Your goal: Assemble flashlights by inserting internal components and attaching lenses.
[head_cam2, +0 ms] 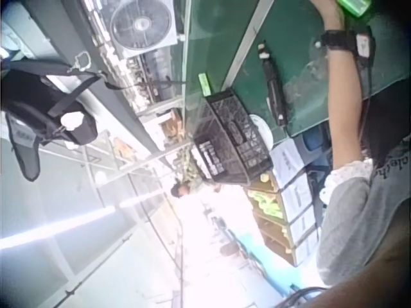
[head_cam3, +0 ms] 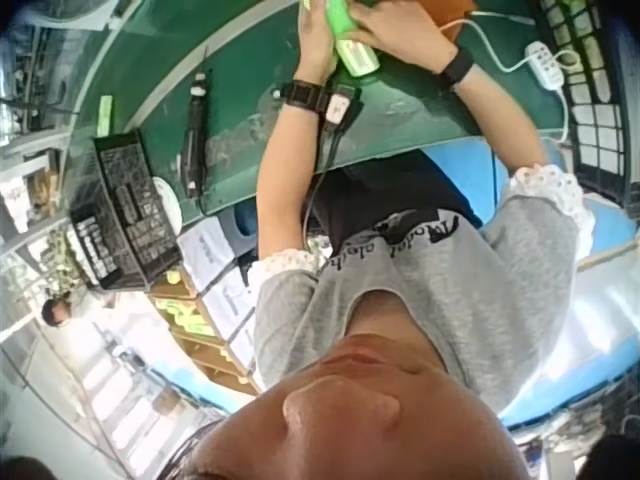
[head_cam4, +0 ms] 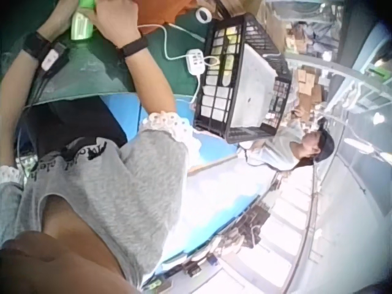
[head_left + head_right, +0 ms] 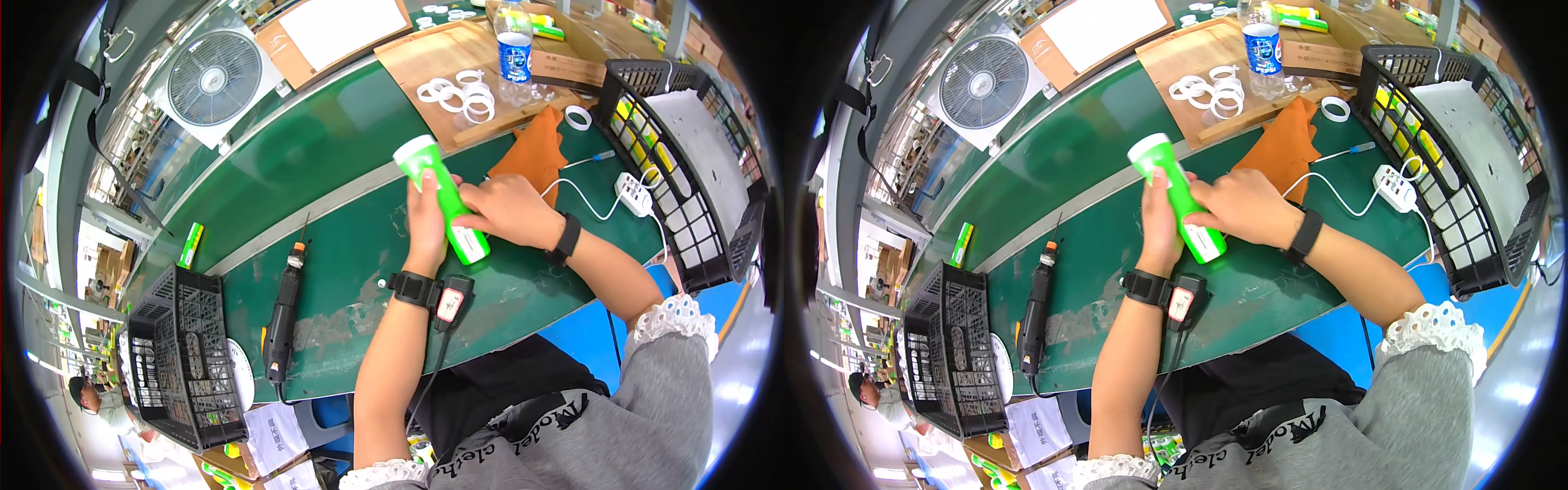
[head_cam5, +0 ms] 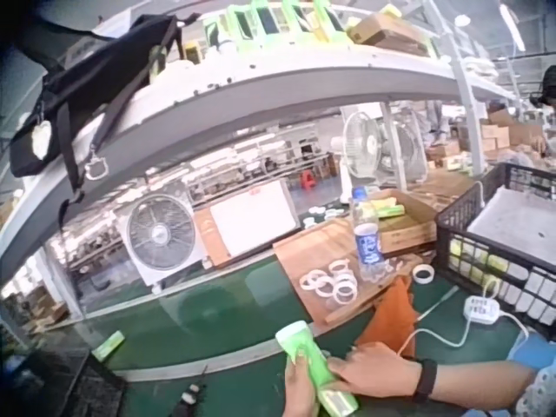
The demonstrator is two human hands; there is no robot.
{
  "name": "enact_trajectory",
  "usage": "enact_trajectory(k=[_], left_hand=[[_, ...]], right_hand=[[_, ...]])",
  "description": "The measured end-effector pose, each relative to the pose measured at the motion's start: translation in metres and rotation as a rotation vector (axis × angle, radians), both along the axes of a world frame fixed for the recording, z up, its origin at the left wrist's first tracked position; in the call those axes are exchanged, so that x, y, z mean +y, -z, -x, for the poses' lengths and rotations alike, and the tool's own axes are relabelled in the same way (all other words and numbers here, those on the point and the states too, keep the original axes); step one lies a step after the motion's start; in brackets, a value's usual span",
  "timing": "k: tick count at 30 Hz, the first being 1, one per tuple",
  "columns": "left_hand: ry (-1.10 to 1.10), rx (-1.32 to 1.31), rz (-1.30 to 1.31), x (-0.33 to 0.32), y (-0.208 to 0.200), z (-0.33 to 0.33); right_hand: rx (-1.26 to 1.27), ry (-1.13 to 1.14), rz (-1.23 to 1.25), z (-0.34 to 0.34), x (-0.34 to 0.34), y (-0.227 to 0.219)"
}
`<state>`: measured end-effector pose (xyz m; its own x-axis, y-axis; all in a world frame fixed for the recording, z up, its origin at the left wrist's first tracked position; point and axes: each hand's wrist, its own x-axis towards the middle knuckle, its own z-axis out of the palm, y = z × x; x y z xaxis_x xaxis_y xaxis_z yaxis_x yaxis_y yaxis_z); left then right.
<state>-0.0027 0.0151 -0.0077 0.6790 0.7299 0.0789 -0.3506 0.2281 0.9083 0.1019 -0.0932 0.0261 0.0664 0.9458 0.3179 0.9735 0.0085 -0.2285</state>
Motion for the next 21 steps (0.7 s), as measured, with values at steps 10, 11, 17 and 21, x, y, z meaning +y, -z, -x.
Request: enact_trajectory(k=[10, 11, 17, 21], left_hand=[[0.058, 0.114, 0.082, -0.008, -0.01, 0.0], [0.063, 0.105, 0.093, -0.008, -0.011, 0.0], [0.087, 0.128, 0.078, -0.008, -0.012, 0.0], [0.065, 0.153, 0.096, -0.011, -0.016, 0.001]], right_hand=[[0.192, 0.178, 0.194, -0.043, -0.01, -0.003], [0.195, 0.18, 0.192, -0.042, -0.009, -0.002], [0.318, 0.024, -0.319, -0.035, 0.004, 0.0], [0.295, -0.092, -0.514, -0.032, 0.007, -0.002]])
